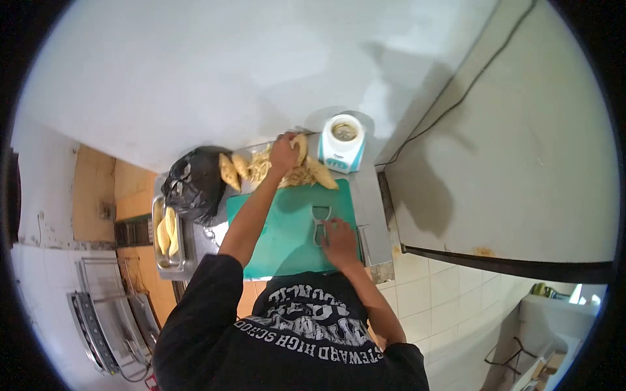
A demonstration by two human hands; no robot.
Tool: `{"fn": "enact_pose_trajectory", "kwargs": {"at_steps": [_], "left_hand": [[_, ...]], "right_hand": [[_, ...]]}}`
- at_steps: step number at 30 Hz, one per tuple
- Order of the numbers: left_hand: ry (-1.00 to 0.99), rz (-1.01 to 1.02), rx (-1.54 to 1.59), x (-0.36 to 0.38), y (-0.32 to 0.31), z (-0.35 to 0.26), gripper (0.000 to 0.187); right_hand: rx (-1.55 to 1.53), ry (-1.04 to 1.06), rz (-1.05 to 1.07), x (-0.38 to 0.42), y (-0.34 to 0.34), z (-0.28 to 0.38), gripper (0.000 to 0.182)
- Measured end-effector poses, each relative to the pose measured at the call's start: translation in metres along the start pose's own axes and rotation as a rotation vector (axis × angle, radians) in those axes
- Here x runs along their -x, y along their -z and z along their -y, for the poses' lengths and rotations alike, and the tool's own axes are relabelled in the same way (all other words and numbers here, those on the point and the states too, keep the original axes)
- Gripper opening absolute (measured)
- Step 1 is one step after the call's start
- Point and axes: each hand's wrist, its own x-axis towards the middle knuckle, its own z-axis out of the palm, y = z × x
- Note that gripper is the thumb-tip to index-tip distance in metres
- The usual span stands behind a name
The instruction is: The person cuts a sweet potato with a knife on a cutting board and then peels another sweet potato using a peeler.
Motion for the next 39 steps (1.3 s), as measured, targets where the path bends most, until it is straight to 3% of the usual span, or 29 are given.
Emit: {"fn": "enact_pose_trajectory", "kwargs": {"at_steps": [1,3,6,8,10,11,13,15,16,18,21,25,27,29,31,33,34,36,37,39], "left_hand": [[-0.024,0.008,-0.001,-0.009,-0.006,-0.005,0.044],[0.187,0.13,-0.348,-0.019,-0.015,-0.016,0.061],[0.174,0.317,-0.382,-0.023,-0.015,-0.017,0.074],[0.156,0.211,-0.429,-0.007,-0.019,-0.019,0.068],[-0.085,-0.025,-0.469,0.01,-0.017,-0.022,0.056],[-0.084,-0.024,-0.466,0.019,-0.018,-0.021,0.056],[-0.48,0.383,-0.342,0.041,-0.018,-0.018,0.044],[-0.951,0.173,-0.301,0.076,-0.034,-0.018,0.037],[-0.945,0.17,-0.298,0.084,-0.038,-0.02,0.037],[-0.879,-0.045,-0.478,0.095,-0.036,-0.031,0.03],[-0.873,-0.056,-0.485,0.084,-0.045,-0.024,0.034],[-0.906,0.023,-0.469,0.078,-0.035,-0.02,0.042],[-0.808,-0.025,-0.148,0.085,-0.012,-0.031,0.048],[-0.759,-0.07,-0.042,0.096,0.016,-0.049,0.046],[-0.7,-0.12,0.056,0.11,0.036,-0.054,0.045],[-0.485,-0.206,0.434,0.128,0.045,-0.052,0.047],[-0.477,-0.218,0.425,0.137,0.049,-0.047,0.047],[0.061,0.168,1.275,0.153,0.065,-0.041,0.049],[0.24,0.336,1.423,0.163,0.08,-0.038,0.057],[0.306,0.343,1.59,0.181,0.096,-0.033,0.059]], "right_hand": [[0.021,0.044,0.048,0.002,-0.003,0.003,0.043],[0.044,0.078,0.088,0.008,0.0,-0.005,0.044],[-0.039,0.11,0.069,0.018,0.001,-0.021,0.045],[-0.095,0.021,0.031,0.023,0.002,-0.034,0.045],[-0.073,0.007,0.027,0.022,-0.001,-0.04,0.048],[-0.047,-0.004,0.023,0.02,-0.001,-0.041,0.05],[-0.056,-0.028,0.05,0.012,-0.004,-0.027,0.051],[-0.066,-0.05,0.081,0.004,-0.01,-0.01,0.052],[-0.022,-0.035,0.125,0.0,-0.013,-0.002,0.055],[0.028,-0.023,0.17,0.0,-0.019,0.005,0.058],[0.123,0.007,0.174,-0.002,-0.021,0.007,0.063],[-0.026,-0.029,0.145,0.006,-0.017,-0.001,0.062],[-0.083,-0.017,0.106,0.008,-0.015,-0.009,0.061],[-0.22,-0.083,0.073,0.008,-0.015,-0.013,0.059],[-0.185,-0.09,0.078,0.006,-0.017,-0.013,0.06],[-0.149,-0.087,0.094,0.002,-0.02,-0.007,0.061],[-0.072,-0.118,0.109,0.0,-0.022,-0.003,0.064],[0.004,-0.126,0.138,-0.008,-0.026,0.009,0.066],[0.07,-0.128,0.141,-0.01,-0.028,0.015,0.068],[0.138,-0.113,0.159,-0.015,-0.034,0.021,0.07]]}}
